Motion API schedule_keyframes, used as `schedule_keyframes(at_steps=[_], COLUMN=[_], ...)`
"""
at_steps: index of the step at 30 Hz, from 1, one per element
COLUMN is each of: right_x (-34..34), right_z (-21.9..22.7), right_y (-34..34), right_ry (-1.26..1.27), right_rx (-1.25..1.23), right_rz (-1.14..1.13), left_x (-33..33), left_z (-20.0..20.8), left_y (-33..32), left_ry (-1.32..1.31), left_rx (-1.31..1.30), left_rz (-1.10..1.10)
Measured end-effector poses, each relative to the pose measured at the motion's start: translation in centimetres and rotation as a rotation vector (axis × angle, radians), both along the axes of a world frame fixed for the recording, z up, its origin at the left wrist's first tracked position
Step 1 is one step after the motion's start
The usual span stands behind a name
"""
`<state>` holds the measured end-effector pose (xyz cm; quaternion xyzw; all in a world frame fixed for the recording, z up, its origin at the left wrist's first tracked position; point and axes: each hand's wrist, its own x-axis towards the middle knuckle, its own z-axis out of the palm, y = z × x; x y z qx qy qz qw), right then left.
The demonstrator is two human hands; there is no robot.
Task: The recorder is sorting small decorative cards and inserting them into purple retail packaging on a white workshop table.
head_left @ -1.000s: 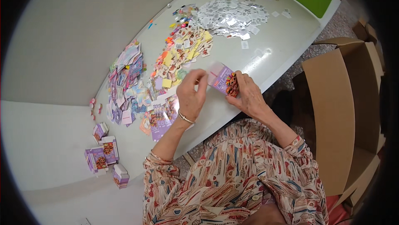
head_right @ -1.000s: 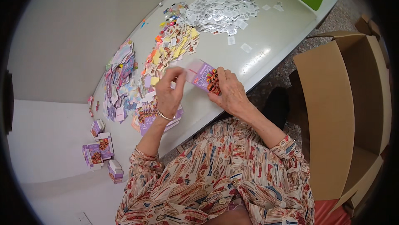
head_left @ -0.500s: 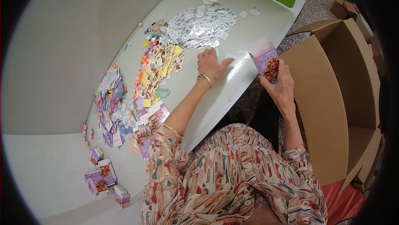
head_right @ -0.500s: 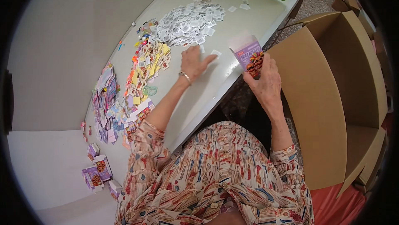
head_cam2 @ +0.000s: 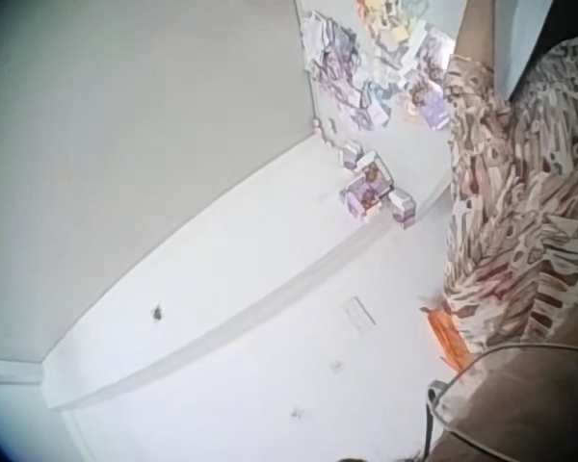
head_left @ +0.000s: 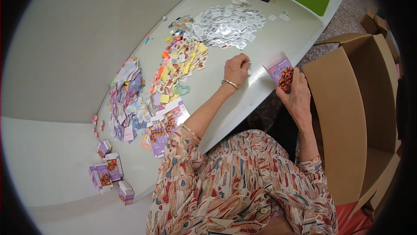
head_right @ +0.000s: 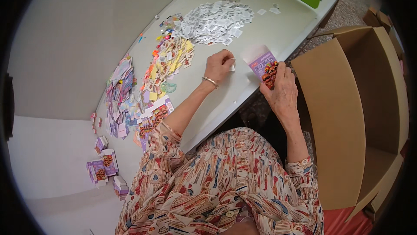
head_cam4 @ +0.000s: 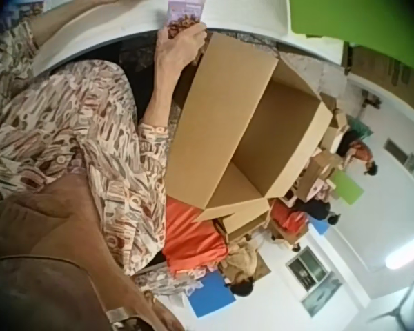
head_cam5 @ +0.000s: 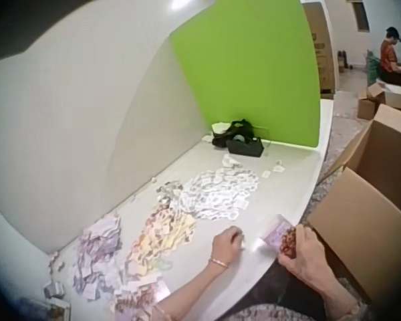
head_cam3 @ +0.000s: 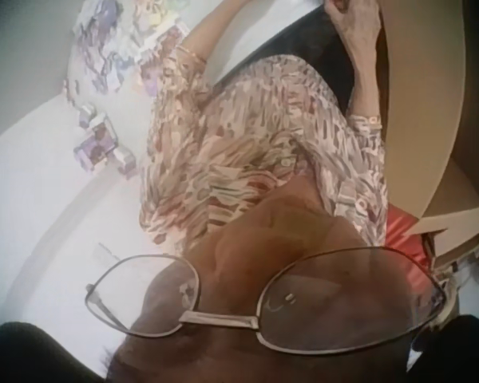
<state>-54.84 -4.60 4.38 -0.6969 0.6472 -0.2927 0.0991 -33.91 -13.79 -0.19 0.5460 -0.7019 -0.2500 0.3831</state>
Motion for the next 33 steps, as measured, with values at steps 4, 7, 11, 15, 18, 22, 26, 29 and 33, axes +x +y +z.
schedule_keyframes(at_steps=[4, 7, 11, 15, 18, 22, 26, 29, 33], right_x=[2.5, 5.3, 6.9, 8.0, 7.9, 8.3, 8.5, 8.5, 8.8], right_z=[-0.1, 0.9, 0.2, -0.3, -0.6, -1.0, -1.0, -0.9, -1.0], right_y=[-0.1, 0.3, 0.1, -0.5, -1.3, -1.8, -1.9, -1.9, -2.0], right_ry=[0.071, 0.035, 0.011, -0.055, -0.108, -0.135, -0.126, -0.120, -0.084], right_rx=[0.025, 0.055, 0.076, 0.147, 0.192, 0.192, 0.171, 0.198, 0.170], right_rz=[0.134, 0.296, 0.413, 0.475, 0.434, 0.389, 0.386, 0.380, 0.368], left_x=[1.9, 3.0, 4.9, 8.1, 11.4, 14.8, 14.3, 13.6, 13.1], left_z=[5.9, 6.3, 6.7, 6.6, 7.6, 4.4, -0.3, -0.5, -0.5], left_y=[3.0, 5.4, 6.7, 6.1, 3.8, 1.3, 0.5, 0.3, 0.2], left_ry=[0.140, -0.298, -0.412, -0.156, 0.065, -0.411, -0.663, -0.694, -0.879], left_rx=[-0.087, -0.346, -0.211, -0.158, 0.028, 0.054, -0.203, -0.206, -0.254], left_rz=[-0.003, -0.116, -0.182, -0.250, -0.057, 0.093, 0.091, 0.132, 0.092])
